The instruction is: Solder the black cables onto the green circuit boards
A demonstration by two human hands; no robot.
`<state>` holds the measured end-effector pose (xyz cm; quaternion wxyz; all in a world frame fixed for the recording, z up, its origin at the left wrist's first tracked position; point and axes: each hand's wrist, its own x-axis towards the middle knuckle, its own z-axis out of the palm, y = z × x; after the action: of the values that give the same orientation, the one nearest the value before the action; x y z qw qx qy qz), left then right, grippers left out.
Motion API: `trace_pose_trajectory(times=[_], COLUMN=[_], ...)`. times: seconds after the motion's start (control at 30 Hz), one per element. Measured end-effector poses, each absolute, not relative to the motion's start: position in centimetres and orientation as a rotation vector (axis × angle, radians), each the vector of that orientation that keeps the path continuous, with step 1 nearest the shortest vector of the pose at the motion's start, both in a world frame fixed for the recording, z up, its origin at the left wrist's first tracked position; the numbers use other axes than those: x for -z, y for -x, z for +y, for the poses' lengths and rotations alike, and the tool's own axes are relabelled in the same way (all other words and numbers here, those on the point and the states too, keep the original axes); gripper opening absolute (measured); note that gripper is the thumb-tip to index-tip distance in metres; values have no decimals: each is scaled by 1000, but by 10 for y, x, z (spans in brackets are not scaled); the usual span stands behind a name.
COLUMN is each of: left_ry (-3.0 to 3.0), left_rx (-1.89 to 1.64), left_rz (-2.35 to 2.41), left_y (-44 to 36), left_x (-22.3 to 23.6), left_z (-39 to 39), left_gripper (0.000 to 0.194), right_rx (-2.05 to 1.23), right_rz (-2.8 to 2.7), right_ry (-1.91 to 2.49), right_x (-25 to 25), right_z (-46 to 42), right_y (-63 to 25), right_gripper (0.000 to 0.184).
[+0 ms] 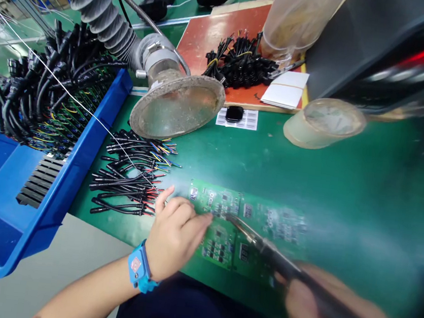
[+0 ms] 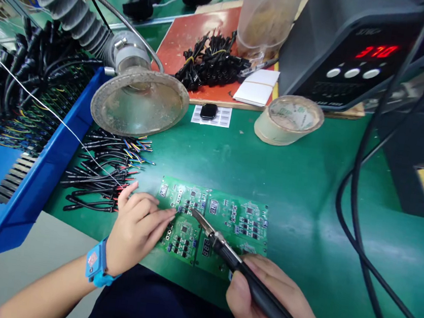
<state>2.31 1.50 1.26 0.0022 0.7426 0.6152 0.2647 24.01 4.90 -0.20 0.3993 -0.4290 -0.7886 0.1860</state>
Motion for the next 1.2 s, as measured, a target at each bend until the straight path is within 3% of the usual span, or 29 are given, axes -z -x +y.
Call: trace_pose_trajectory(times=[0.2,0.6,1.2], left_ry=[-2302,-2305,-2304], left_rx=[-847,-843,-833], left_rz=[1939,1925,1925], left_y=[-23,-24,-24], left_x=[-11,-11,-11], left_z=[14,15,16], left_gripper=[14,15,14], right_rx=[-570,-420,-463], right_rz=[-2093,-1840,-1792], right_ry=[1088,1200,1332], right_x=[-11,-14,-10], right_z=[49,56,58], right_y=[-246,-234,-234], right_gripper=[15,26,25])
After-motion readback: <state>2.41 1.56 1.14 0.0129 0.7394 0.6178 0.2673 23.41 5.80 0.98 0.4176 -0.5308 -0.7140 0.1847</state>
